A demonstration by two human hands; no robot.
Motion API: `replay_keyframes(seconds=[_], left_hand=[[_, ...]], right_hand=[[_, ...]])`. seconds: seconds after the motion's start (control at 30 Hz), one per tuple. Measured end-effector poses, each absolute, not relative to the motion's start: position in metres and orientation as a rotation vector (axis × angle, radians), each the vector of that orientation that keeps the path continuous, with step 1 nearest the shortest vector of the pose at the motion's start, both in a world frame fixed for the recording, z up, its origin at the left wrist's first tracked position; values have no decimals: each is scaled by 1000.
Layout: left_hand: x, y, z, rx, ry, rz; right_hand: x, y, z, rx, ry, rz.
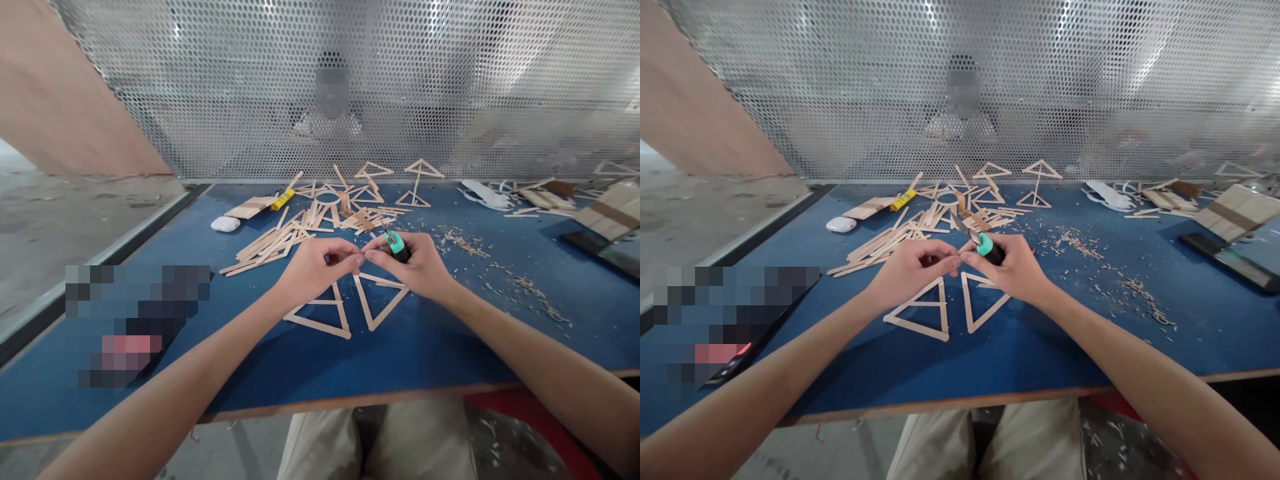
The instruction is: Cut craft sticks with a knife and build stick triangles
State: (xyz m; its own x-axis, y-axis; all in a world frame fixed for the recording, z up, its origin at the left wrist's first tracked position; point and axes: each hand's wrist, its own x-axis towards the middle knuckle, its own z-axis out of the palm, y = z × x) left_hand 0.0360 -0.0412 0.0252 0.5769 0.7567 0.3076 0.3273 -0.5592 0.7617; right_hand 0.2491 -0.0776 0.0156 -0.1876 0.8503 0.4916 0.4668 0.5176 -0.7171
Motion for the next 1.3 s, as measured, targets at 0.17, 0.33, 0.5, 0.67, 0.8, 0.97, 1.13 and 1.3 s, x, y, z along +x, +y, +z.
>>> replay_keyframes(seconds=[0.17,0.33,0.5,0.67,0.8,0.97,1.13,1.3], left_hand=[[36,-40,23,2125,834,809],[35,-36,21,2165,828,839],[34,-31,23,2177,952,904],[29,-20,19,2168,1117,945],[26,-11,13,2184,1168,991],[30,-9,9,2222,1105,1012],[38,-15,9,2259,972,979],[40,-19,11,2254,935,952]], right_hand=[[248,-77,15,-1072,-1846,517],[249,-75,15,-1116,-1885,478],[260,-59,5,-1306,-1872,317],[281,-37,-6,-1638,-1958,106],[289,-27,-9,-1661,-2183,-9],[275,-32,-2,-1419,-2150,-80],[253,-51,7,-1069,-2004,315],[246,-59,8,-1070,-1938,280]])
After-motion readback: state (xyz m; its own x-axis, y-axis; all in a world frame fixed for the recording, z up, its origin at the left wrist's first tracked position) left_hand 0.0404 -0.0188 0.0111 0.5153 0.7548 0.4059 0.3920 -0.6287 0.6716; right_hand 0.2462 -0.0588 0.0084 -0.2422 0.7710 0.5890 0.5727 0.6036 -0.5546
